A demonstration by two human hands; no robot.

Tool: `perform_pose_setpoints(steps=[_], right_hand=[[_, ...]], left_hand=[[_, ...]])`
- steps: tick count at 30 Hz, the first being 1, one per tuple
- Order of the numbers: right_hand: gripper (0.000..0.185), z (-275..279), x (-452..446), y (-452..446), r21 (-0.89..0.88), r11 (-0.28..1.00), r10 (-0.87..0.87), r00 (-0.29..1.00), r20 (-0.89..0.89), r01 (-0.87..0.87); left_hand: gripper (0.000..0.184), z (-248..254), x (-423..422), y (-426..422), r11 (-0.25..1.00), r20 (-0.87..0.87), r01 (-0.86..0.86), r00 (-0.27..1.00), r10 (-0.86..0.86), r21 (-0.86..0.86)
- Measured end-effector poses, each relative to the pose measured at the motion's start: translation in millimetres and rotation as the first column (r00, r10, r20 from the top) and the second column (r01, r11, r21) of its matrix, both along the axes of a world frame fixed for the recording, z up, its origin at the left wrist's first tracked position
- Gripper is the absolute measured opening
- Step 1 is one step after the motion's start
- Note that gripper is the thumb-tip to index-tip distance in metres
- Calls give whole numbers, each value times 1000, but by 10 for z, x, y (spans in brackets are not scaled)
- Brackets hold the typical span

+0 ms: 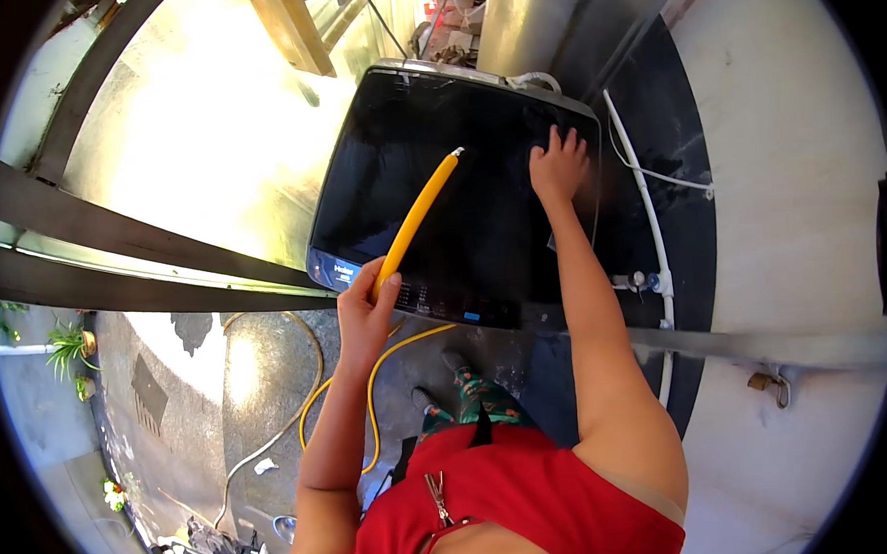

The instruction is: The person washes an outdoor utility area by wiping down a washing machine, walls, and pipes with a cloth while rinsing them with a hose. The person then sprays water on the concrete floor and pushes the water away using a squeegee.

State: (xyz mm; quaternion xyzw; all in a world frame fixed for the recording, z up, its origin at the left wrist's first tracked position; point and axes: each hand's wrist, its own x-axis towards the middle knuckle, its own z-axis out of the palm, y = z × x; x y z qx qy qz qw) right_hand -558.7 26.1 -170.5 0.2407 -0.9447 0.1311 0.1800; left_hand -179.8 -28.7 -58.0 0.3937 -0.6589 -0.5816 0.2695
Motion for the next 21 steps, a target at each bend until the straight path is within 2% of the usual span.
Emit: perform_pose_setpoints(steps=[4, 10, 12, 16, 18, 20, 21], right_hand=[[53, 126, -31, -1095, 9, 963, 270, 961, 50, -271], [55, 181, 647, -2479, -29, 873, 481, 852, 204, -486], [53, 140, 957, -2757, -21, 800, 595, 788, 160, -600], [44, 113, 1597, -2598, 57, 461, 872, 464, 154, -886], [41, 66, 1785, -2224, -67, 355, 934, 350, 70, -933], [40, 68, 1753, -1708, -168, 293, 952, 303, -40, -941], [42, 108, 1667, -1440, -160, 311, 948, 319, -20, -937]], left_hand=[[27, -120, 146, -20, 996, 37, -90, 995, 89, 23], [26, -111, 326, -40, 970, 55, -214, 976, 208, 117], [26, -122, 298, -96, 965, 26, -229, 973, 228, 127], [26, -93, 70, -179, 969, -29, -212, 976, 217, 127], [26, -57, -69, -210, 979, -2, -172, 985, 174, 109], [27, -54, -241, -247, 993, -7, -108, 994, 108, 48], [27, -74, -317, -250, 997, -9, -77, 997, 78, 20]])
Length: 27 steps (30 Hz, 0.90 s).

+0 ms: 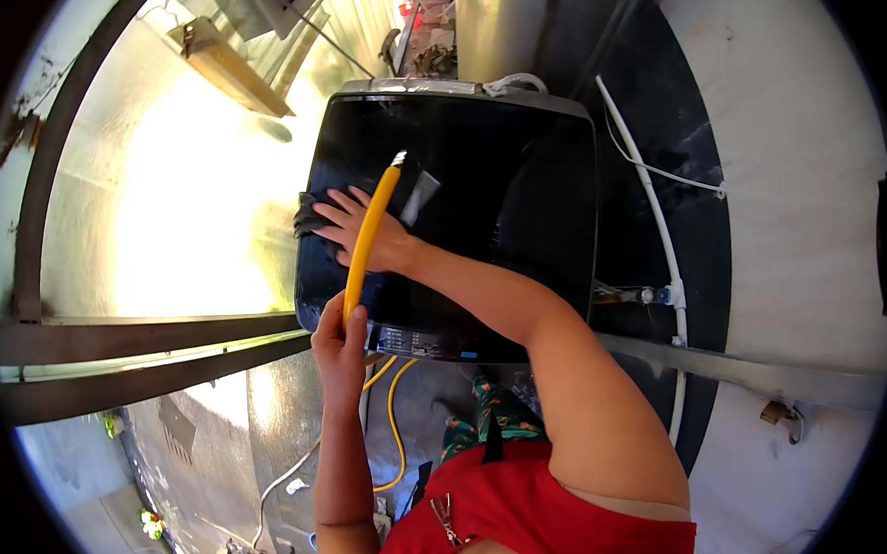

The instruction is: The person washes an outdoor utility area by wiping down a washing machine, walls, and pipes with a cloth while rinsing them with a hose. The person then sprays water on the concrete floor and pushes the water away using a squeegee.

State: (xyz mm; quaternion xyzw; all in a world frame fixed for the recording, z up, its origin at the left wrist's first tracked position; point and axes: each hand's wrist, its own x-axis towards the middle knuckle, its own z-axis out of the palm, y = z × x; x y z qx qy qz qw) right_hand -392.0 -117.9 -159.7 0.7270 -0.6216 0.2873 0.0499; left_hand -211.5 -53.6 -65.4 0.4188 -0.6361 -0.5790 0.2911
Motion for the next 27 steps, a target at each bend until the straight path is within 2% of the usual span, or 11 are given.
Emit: perform_pose_setpoints(steps=[1, 4, 7, 9, 11, 14, 17, 18, 21, 24, 27], right_hand=[[43, 51, -123, 243, 20, 1000, -14, 1000, -2, 14], [41, 146, -667, 868, 74, 965, -252, 967, 21, 250], [42, 152, -1473, 1190, 62, 827, -554, 829, -71, 558], [42, 57, -2078, 1231, 44, 724, -688, 725, -28, 689], [42, -23, -2600, 1139, 46, 702, -710, 703, -33, 711], [43, 54, -2973, 975, 254, 637, -744, 667, -41, 727], [45, 87, -3088, 1048, 319, 511, -820, 564, -100, 799], [45, 69, -3087, 1111, 268, 381, -896, 425, -130, 885], [46, 90, -3228, 1384, 334, 200, -973, 228, -45, 921], [45, -140, -3275, 1597, 327, 238, -969, 203, 138, 915], [45, -217, -2791, 1706, 80, 287, -955, 292, -61, 955]], left_hand=[[27, -28, -66, -13, 999, 35, 37, 999, -36, -26], [25, -130, -269, -14, 990, 104, 130, 987, -123, -57], [24, -60, -458, 62, 957, 183, 251, 958, -223, -148], [24, -80, -541, 120, 937, 211, 306, 940, -269, -171], [24, -142, -615, 162, 915, 199, 351, 928, -313, -197], [24, -223, -699, 239, 907, 193, 389, 914, -358, -162], [24, -232, -702, 232, 905, 221, 406, 901, -373, -128], [24, -236, -708, 227, 909, 222, 398, 904, -367, -121], [25, -455, -619, 139, 935, 241, 347, 915, -322, -68], [26, -646, -556, 148, 956, 186, 293, 941, -283, -24], [24, -715, -531, 205, 961, 144, 277, 951, -273, -9]])
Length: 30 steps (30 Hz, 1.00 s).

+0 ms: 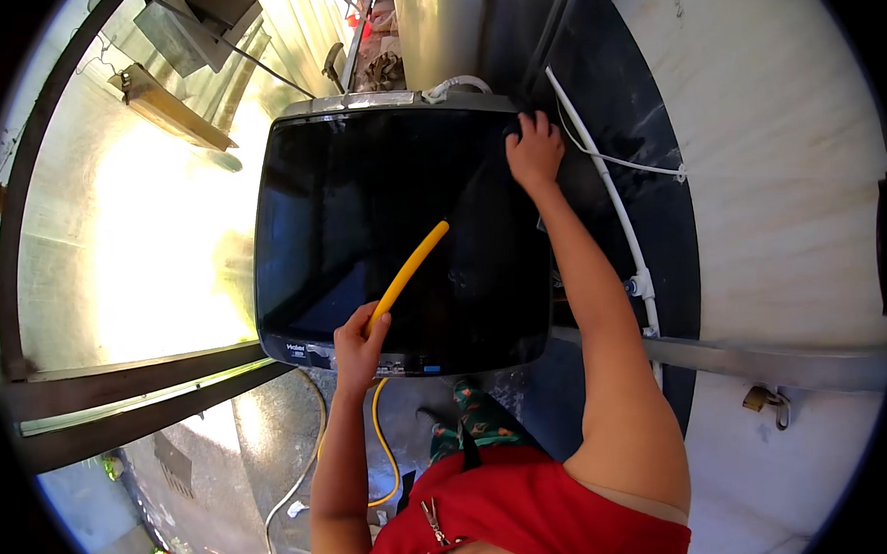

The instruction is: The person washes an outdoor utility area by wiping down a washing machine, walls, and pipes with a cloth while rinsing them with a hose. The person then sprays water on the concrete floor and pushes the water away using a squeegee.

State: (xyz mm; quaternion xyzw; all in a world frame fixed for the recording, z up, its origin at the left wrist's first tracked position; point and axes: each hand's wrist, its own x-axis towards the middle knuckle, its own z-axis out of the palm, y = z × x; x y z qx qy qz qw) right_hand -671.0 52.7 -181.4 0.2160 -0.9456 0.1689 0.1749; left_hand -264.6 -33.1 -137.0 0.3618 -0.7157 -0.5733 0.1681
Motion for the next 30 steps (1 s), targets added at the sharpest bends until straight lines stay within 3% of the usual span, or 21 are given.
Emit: perform_pose_setpoints(steps=[3, 7, 9, 12, 16, 19, 23, 26, 30], right_hand=[[45, 67, 167, -67, 55, 976, 216, 969, -123, -210], [43, 109, -217, -484, 7, 911, 411, 911, 28, -411], [45, 193, -474, -705, 52, 928, 343, 902, 262, -368], [47, 293, -629, -743, 65, 961, 210, 859, 467, -270], [47, 255, -475, -649, 121, 993, -23, 954, 300, -14], [46, 325, -542, -520, 13, 984, -169, 894, 415, 180], [43, 303, -415, -460, 164, 971, 129, 960, 250, -173], [43, 175, -374, -627, 66, 899, 413, 887, 205, -434], [48, 207, -477, -1023, 135, 913, 318, 879, 355, -384]], left_hand=[[21, 223, -79, 121, 999, -18, 25, 1000, -26, -27], [18, 635, -445, 259, 994, -43, 80, 996, -84, -78], [18, 727, -649, 280, 988, -28, 100, 994, -104, -121], [17, 851, -844, 293, 974, 4, 142, 990, -143, -177], [18, 934, -889, 327, 958, 21, 211, 977, -211, -194], [18, 980, -834, 302, 953, -12, 213, 975, -221, -215], [18, 937, -704, 233, 980, -36, 116, 992, -123, -163], [18, 824, -683, 186, 996, -53, 49, 997, -53, -77], [19, 786, -655, 177, 998, -28, 13, 1000, -14, -62]])
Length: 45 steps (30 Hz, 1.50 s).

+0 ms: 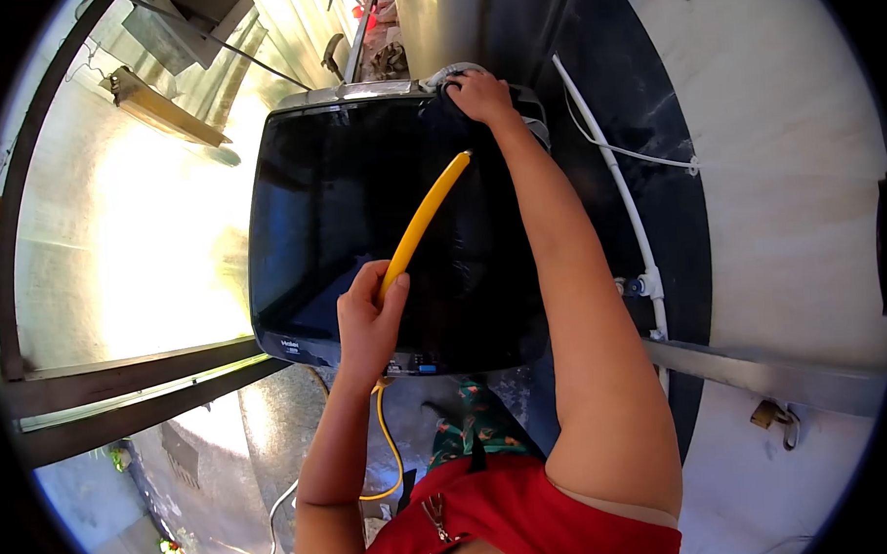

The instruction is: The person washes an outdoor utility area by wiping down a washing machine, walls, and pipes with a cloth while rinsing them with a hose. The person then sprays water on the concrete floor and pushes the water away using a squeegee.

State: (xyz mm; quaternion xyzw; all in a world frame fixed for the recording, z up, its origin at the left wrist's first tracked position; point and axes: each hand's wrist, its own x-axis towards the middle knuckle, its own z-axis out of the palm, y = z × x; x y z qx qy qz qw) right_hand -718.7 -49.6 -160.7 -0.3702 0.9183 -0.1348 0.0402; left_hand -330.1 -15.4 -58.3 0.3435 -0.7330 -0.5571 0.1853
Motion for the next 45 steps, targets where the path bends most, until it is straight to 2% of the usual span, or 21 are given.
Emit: perform_pose_setpoints(steps=[3, 6, 7, 9, 11, 13, 18, 21, 22, 23, 24, 25, 28, 31, 34, 35, 38, 42, 43, 44, 45], right_hand=[[49, -33, -49, -154, 40, 999, -25, 999, -30, 26], [49, -65, -93, -90, 16, 998, 53, 999, -9, -53], [45, -76, -96, -50, -36, 994, 103, 995, 3, -102], [42, -115, -12, 94, -145, 973, 162, 980, -112, -177], [41, -45, 279, 307, -191, 955, 188, 960, -209, -229], [44, -62, 683, 472, -252, 944, 121, 936, -332, -212], [52, 25, 1572, 361, -292, 871, 289, 893, -346, -395], [50, -12, 1407, -173, -344, 871, 247, 918, -309, -350], [48, 63, 1319, -396, -265, 927, 184, 937, -297, -266], [47, -59, 1173, -667, -264, 946, 95, 937, -337, -191], [48, -26, 1078, -859, -199, 973, 65, 965, -255, -119], [49, 75, 1013, -1018, -63, 997, 40, 987, -156, -50], [52, 158, 968, -1364, -29, 999, -13, 1000, 28, 14], [54, 105, 1086, -1794, -26, 998, 55, 996, 74, -53], [52, 86, 1462, -2129, -114, 964, 241, 971, -12, -240], [53, 70, 1533, -2214, -152, 942, 308, 950, 46, -298], [53, 105, 1719, -2335, -131, 885, 450, 893, -3, -447], [55, -51, 1513, -2392, -252, 831, 514, 857, 13, -495], [52, -38, 1394, -2364, -226, 858, 473, 881, -7, -462], [48, 55, 1296, -2262, -180, 930, 342, 933, 111, -320], [46, 58, 1189, -2167, -164, 968, 213, 969, 123, -192]], left_hand=[[19, -43, -4, 34, 1000, 10, -19, 1000, 19, 1], [19, -63, 3, 100, 999, 16, -13, 1000, 13, 42], [19, -89, 3, 112, 998, 6, -15, 1000, 15, 55], [19, -98, 0, 102, 998, -8, -20, 1000, 21, 56], [19, -88, 32, 106, 998, -6, -32, 999, 33, 51], [18, -107, 78, 79, 994, -38, -62, 997, 66, 86], [17, -11, 185, -16, 972, -59, -149, 985, 162, 180], [16, 22, 236, -69, 968, -58, -187, 978, 199, 169], [16, 27, 268, -82, 968, -49, -198, 977, 208, 156], [16, 27, 304, -102, 967, -40, -211, 975, 218, 140], [16, 24, 355, -126, 969, -23, -226, 973, 229, 101], [16, 18, 416, -146, 969, -3, -240, 970, 241, 61], [16, -5, 624, -232, 957, 3, -287, 958, 287, 28], [16, -10, 725, -271, 933, -4, -352, 935, 353, 76], [16, -41, 808, -305, 910, -41, -395, 915, 402, 124], [17, -51, 823, -303, 907, -33, -408, 910, 414, 106], [18, -84, 876, -304, 897, -18, -422, 904, 428, 135], [18, -107, 909, -280, 890, 6, -437, 898, 440, 129], [18, -129, 933, -287, 893, -5, -433, 900, 437, 120], [19, -138, 968, -296, 894, -20, -434, 899, 438, 112], [20, -131, 1005, -303, 886, -25, -448, 891, 454, 116]])
